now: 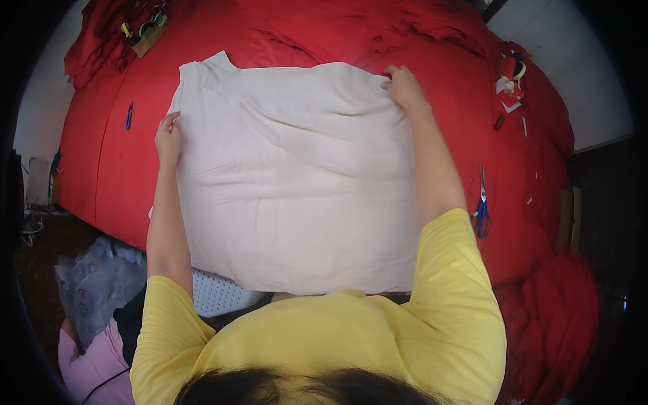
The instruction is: The person unpacks a light-colored shirt from a plastic bag, lays it on a red table, and folds it neatly. They then place the folded shirt into a clear plastic bag. Another person in a pink shirt is visible in the background, also handling clothes.
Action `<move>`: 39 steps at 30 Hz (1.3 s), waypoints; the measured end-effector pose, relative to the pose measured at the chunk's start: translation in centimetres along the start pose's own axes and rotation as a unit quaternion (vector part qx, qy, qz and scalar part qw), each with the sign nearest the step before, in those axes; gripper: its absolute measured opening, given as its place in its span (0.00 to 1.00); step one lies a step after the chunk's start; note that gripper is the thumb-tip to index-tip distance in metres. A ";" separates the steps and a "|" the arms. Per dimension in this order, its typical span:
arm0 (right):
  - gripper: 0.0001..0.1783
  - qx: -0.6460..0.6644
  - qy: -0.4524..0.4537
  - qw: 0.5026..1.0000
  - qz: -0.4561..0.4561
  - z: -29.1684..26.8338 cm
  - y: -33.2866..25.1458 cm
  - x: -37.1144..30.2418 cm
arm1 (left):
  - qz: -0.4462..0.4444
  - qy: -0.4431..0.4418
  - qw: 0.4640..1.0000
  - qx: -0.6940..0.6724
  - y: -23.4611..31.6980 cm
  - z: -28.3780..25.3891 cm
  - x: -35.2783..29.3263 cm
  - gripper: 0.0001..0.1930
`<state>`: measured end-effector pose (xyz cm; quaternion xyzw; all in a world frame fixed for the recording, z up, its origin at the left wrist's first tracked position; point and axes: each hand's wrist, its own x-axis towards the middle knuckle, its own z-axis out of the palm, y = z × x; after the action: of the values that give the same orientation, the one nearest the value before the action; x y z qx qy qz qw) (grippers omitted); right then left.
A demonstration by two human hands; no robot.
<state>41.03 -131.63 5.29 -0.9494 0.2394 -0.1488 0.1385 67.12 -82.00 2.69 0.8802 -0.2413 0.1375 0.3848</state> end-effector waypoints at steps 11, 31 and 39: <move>0.15 -0.137 0.161 0.975 0.069 -1.1 3.7 9.5 | -0.188 -0.176 0.963 0.074 -1.5 3.9 10.2 0.39; 0.28 -0.128 0.194 0.971 0.061 2.3 -4.0 -14.2 | 0.133 -0.125 0.970 0.163 -4.3 3.4 18.2 0.41; 0.33 -0.095 0.057 0.979 0.171 -1.9 -6.7 -30.8 | 0.161 -0.128 0.940 0.270 3.3 5.8 0.0 0.29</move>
<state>17.22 -111.03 2.62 -0.8932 0.4189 -0.1534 0.0570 65.66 -88.23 0.84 0.9105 -0.3812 0.1436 0.0709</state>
